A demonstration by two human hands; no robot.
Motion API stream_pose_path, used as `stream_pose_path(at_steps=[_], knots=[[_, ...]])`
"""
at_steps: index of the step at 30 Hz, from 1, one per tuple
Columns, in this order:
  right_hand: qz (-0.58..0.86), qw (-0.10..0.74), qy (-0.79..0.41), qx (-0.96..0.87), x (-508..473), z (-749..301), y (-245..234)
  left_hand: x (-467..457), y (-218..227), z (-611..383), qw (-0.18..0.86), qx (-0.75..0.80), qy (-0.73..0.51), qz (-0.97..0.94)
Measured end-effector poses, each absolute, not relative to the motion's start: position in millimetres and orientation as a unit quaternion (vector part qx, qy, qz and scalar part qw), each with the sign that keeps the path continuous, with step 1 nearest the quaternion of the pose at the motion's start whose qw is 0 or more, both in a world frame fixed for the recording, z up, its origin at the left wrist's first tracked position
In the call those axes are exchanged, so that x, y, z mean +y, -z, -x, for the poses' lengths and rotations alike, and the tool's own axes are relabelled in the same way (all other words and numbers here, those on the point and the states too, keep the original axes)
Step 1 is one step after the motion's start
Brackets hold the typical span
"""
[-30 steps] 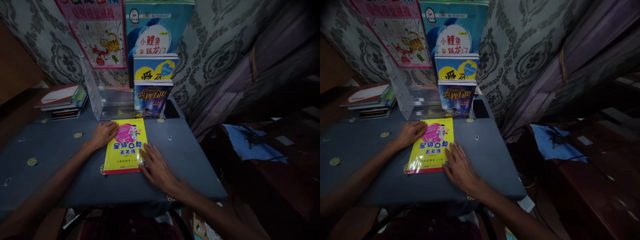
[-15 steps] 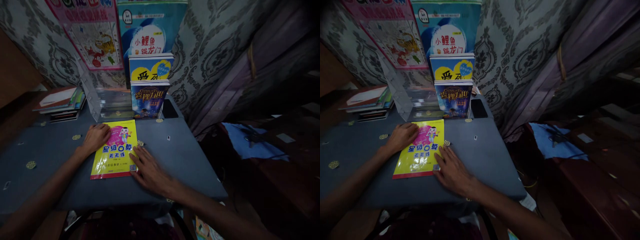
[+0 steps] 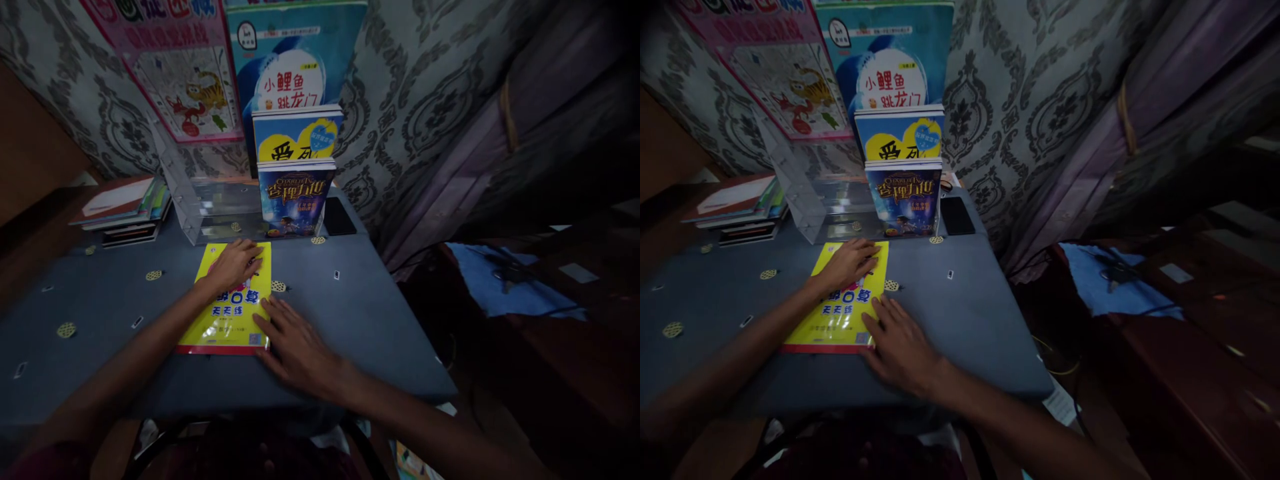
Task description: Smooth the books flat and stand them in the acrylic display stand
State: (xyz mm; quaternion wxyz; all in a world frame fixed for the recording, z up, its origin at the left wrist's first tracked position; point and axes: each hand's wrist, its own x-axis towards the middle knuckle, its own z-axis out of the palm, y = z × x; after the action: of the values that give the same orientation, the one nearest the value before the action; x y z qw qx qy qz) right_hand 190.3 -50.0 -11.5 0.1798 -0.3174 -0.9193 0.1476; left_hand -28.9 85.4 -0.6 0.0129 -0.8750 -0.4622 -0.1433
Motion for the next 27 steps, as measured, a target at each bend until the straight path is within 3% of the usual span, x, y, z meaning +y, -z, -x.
stream_pose_path(at_steps=[5,13,20,27], knots=[[0.257,0.169,-0.159,-0.938,-70.2,-171.8,2.7,65.4,-4.1,30.9,-0.025,-0.445,0.14,0.884],[0.17,0.173,-0.194,-0.95,-54.1,-157.3,-8.1,29.4,-5.7,16.7,0.01,-0.483,0.095,0.87],[0.369,0.365,-0.29,-0.804,29.6,-177.8,10.2,30.8,1.7,15.6,-0.011,-0.496,0.118,0.86],[0.4,0.394,-0.344,-0.753,74.3,-185.2,29.7,30.8,0.6,9.1,0.019,-0.505,0.098,0.858]])
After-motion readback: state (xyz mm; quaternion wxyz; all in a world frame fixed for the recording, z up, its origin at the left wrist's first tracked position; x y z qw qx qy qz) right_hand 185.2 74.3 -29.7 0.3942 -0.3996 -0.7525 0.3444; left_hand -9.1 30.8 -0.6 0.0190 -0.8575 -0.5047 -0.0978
